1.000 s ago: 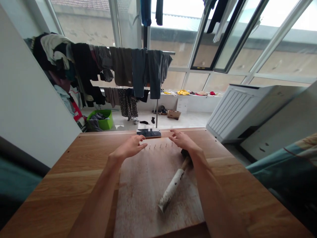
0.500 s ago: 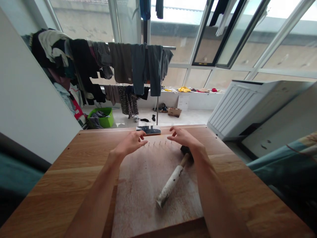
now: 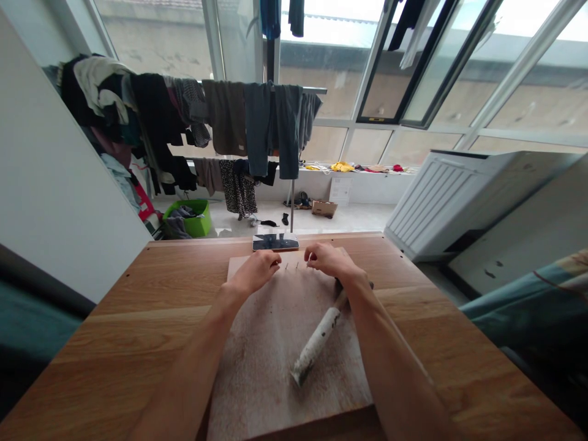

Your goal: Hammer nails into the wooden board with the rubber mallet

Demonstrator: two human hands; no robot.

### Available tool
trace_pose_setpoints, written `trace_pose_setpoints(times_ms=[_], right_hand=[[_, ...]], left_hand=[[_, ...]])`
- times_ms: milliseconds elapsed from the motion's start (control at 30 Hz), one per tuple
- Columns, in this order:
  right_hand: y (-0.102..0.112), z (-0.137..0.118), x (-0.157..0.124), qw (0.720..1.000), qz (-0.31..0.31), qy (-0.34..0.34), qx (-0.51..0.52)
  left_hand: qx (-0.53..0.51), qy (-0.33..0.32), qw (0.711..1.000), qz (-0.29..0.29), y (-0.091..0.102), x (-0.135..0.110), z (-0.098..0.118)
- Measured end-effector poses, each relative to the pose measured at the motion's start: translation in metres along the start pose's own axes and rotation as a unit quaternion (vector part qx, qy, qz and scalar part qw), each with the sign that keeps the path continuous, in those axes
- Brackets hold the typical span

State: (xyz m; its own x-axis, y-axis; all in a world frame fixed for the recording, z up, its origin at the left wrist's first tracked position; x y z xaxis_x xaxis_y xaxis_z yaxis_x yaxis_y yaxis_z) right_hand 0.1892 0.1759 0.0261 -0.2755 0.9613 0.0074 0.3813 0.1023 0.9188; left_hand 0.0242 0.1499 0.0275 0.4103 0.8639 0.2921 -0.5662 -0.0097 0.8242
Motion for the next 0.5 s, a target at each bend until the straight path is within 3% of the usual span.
trace_pose_setpoints(times_ms=[233,500], right_hand=[[0.007,-0.019,-0.001,0.999,0.013,0.031,0.001],[-0.008,-0.035,0.001,0.998,-0.001,0.068,0.005]], left_hand=[[0.007,-0.007,0.999,0.043,0.002,0.002,0.009],[-0.008,-0.002,0.999,0.045,-0.019,0.004,0.016]])
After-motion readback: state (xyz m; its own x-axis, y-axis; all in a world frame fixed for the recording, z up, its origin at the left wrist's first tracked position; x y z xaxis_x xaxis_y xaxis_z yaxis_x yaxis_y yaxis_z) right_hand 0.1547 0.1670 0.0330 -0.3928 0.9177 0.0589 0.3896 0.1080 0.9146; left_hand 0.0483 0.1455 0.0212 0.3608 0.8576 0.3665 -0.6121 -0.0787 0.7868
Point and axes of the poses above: each hand's wrist, its own x-axis towards the middle knuckle, its own y-axis out of the back of the hand, z = x × y, the point moved 9 cm from there along x, towards the middle knuckle, and after that the axes turned 4 degrees about z, right-handed, at the moved point
